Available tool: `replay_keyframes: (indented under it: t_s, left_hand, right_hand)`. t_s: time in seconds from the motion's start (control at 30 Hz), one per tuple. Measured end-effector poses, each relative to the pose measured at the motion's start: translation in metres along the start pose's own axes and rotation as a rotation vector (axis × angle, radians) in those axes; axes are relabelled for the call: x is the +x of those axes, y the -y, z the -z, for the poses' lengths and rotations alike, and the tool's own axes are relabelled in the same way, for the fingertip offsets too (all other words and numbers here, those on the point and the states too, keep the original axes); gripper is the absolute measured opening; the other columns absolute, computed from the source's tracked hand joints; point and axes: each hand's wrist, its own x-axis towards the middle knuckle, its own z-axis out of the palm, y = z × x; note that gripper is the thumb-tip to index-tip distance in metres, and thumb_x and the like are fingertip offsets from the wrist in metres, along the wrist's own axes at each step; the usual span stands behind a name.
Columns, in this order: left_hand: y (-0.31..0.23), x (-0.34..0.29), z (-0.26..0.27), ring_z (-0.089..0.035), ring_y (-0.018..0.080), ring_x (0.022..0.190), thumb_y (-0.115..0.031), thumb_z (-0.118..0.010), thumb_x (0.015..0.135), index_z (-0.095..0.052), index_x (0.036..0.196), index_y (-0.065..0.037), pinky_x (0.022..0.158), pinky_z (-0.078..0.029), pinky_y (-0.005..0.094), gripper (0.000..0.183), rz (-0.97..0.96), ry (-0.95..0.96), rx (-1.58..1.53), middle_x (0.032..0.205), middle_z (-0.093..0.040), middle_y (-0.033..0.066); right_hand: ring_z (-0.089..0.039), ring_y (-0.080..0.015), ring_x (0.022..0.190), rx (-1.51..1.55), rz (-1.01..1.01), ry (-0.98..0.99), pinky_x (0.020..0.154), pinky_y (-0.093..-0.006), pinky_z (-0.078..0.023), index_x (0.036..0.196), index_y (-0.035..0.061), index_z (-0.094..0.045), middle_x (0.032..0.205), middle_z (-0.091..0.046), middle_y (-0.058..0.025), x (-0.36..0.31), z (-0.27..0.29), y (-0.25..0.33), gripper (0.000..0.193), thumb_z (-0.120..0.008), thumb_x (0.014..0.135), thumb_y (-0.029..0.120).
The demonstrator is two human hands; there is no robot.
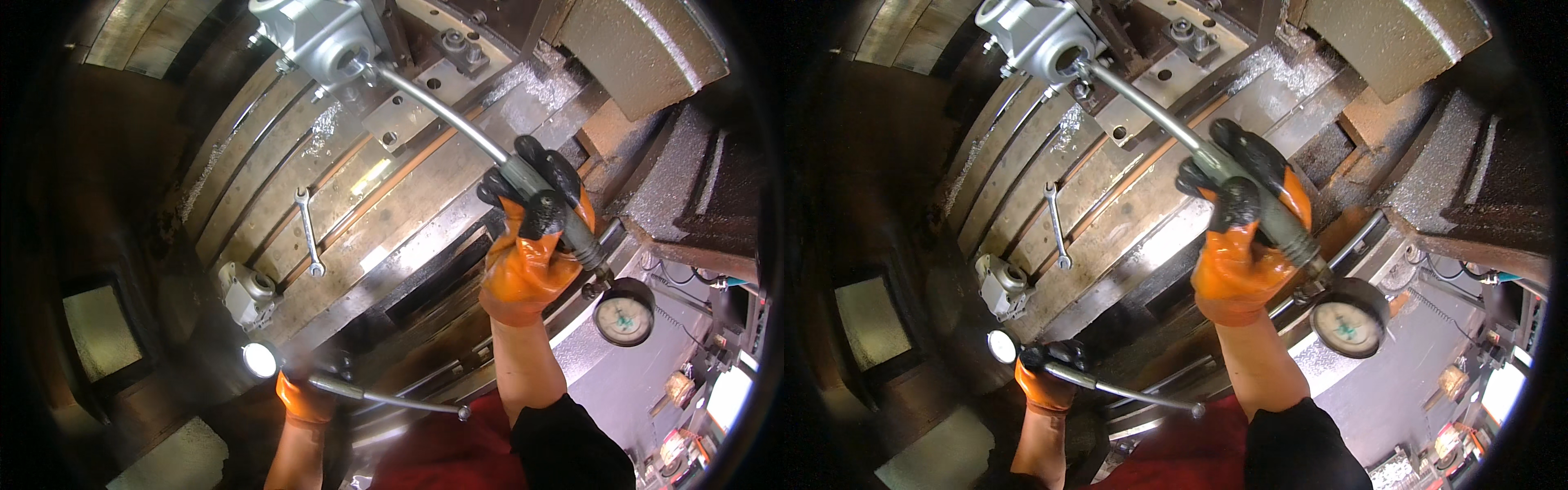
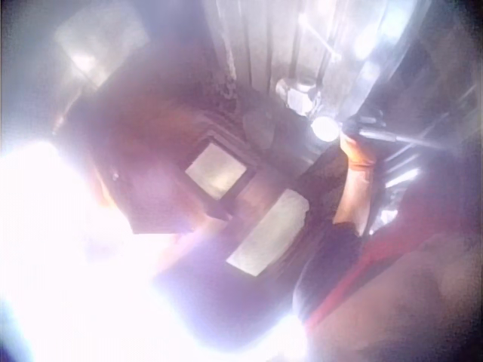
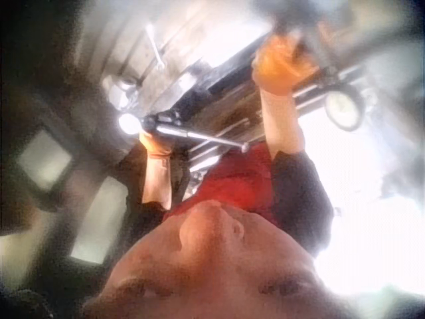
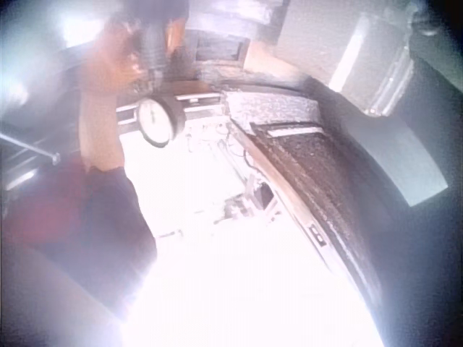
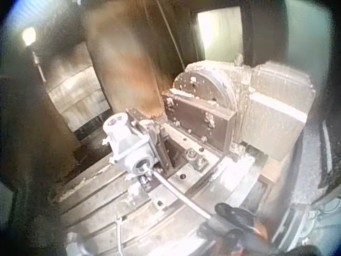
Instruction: The person uses measuring gauges to check dimensions of metal rings, then uses a wrench and a grinding tool to work on a metal housing inside a machine.
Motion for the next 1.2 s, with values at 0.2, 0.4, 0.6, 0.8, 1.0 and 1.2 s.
replay_keyframes:
  t_s: [0.2, 0.4, 0.6, 0.8, 1.0, 1.2]
  left_hand:
    - [-0.003, -0.001, -0.018, -0.058, 0.0369, 0.069, -0.044, -0.054, 0.094, -0.066, 0.073, -0.005, 0.063, -0.051, 0.0468, 0.046, 0.036, 0.045, 0.007, 0.074, -0.067, 0.0167]
    - [-0.003, 0.004, 0.000, -0.059, 0.0377, 0.071, -0.041, -0.054, 0.094, -0.067, 0.072, -0.002, 0.063, -0.051, 0.0467, 0.047, 0.105, 0.050, 0.010, 0.072, -0.067, 0.0169]
    - [0.006, 0.005, 0.011, -0.058, 0.0345, 0.065, -0.044, -0.051, 0.091, -0.066, 0.070, 0.002, 0.054, -0.049, 0.0403, 0.052, 0.129, -0.027, 0.000, 0.063, -0.061, 0.0182]
    - [0.029, 0.004, 0.050, -0.058, 0.0333, 0.062, -0.047, -0.053, 0.090, -0.066, 0.070, 0.002, 0.055, -0.050, 0.0399, 0.054, 0.015, -0.144, 0.319, 0.063, -0.060, 0.0184]
    - [0.022, 0.002, 0.023, -0.060, 0.0323, 0.063, -0.049, -0.054, 0.089, -0.066, 0.073, 0.002, 0.058, -0.052, 0.0393, 0.055, 0.065, -0.052, 0.447, 0.074, -0.064, 0.0226]
    - [0.028, -0.001, 0.014, -0.060, 0.0319, 0.063, -0.055, -0.056, 0.087, -0.066, 0.074, 0.003, 0.058, -0.052, 0.0394, 0.060, 0.181, -0.026, 0.129, 0.076, -0.064, 0.0239]
  right_hand:
    - [-0.065, -0.0238, 0.080, -0.243, 0.160, 0.008, 0.073, -0.0313, -0.051, 0.107, -0.0040, -0.063, 0.098, -0.067, -0.0132, -0.011, -0.006, -0.015, 0.026, -0.061, 0.096, 0.019]
    - [-0.065, -0.0260, 0.092, -0.292, -0.028, 0.293, 0.082, -0.0352, -0.057, 0.121, -0.0049, -0.051, 0.114, -0.060, -0.0218, -0.014, 0.002, 0.003, 0.041, -0.058, 0.097, 0.028]
    - [-0.063, -0.0237, 0.091, -0.214, 0.080, 0.115, 0.083, -0.0331, -0.051, 0.116, -0.0055, -0.057, 0.108, -0.063, -0.0171, -0.026, -0.011, -0.015, 0.038, -0.059, 0.097, 0.027]
    - [-0.061, -0.0201, 0.094, -0.056, -0.013, 0.082, 0.086, -0.0322, -0.048, 0.117, -0.0062, -0.057, 0.109, -0.063, -0.0154, -0.018, -0.009, -0.020, 0.038, -0.060, 0.095, 0.025]
    - [-0.062, -0.0224, 0.097, 0.002, -0.025, 0.106, 0.086, -0.0331, -0.050, 0.120, -0.0056, -0.055, 0.111, -0.062, -0.0179, -0.019, -0.003, -0.027, 0.039, -0.063, 0.094, 0.023]
    - [-0.064, -0.0237, 0.083, -0.166, 0.120, 0.280, 0.070, -0.0337, -0.055, 0.118, -0.0110, -0.055, 0.105, -0.063, -0.0217, -0.029, -0.017, -0.021, 0.038, -0.052, 0.099, 0.022]
